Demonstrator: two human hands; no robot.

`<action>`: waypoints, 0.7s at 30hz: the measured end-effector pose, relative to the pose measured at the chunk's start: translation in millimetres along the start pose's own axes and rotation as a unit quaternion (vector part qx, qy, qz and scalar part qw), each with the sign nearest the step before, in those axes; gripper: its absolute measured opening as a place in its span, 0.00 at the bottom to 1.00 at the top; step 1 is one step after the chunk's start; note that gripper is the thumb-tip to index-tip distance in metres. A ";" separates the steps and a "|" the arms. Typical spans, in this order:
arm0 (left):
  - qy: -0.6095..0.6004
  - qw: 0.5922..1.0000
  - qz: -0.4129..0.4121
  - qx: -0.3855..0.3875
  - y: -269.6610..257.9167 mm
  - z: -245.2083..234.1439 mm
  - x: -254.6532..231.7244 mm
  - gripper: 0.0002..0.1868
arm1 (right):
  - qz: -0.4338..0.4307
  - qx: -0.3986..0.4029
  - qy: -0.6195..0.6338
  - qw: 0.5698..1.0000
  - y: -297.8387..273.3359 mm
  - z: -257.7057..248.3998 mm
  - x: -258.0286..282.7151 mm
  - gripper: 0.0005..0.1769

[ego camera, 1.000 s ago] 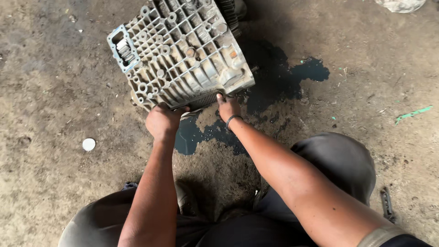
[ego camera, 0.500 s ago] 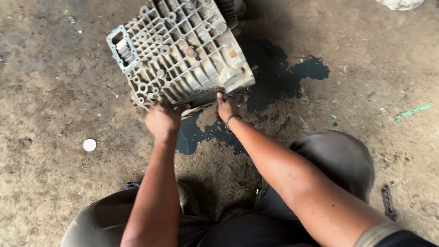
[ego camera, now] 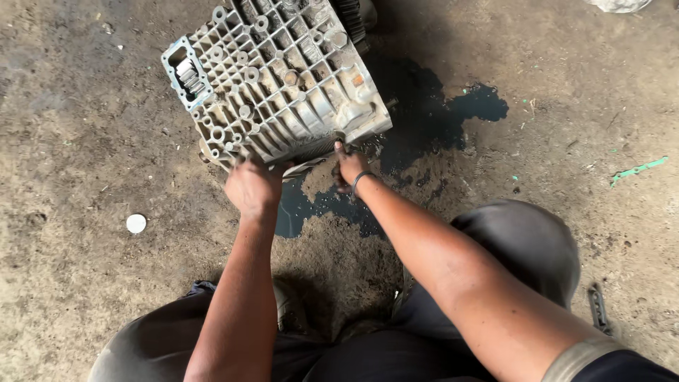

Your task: The person scrubs the exterior of a large metal engine block with a wire brush, focusing on the fins and crevices. Another person occasionally assists by using a wrench on the engine.

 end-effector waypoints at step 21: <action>0.050 0.997 -0.052 0.024 -14.6 17.2 26.7 0.33 | -0.069 -0.054 -0.080 0.993 -5.4 -5.7 10.2 0.34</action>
Point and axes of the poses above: each hand's wrist, its own y-axis towards the middle knuckle, its own z-axis out of the palm, x = y × z, the point moved 6 cm from there along y, towards the middle knuckle, and after that the axes turned 6 degrees about -y, right-handed, at the moved point
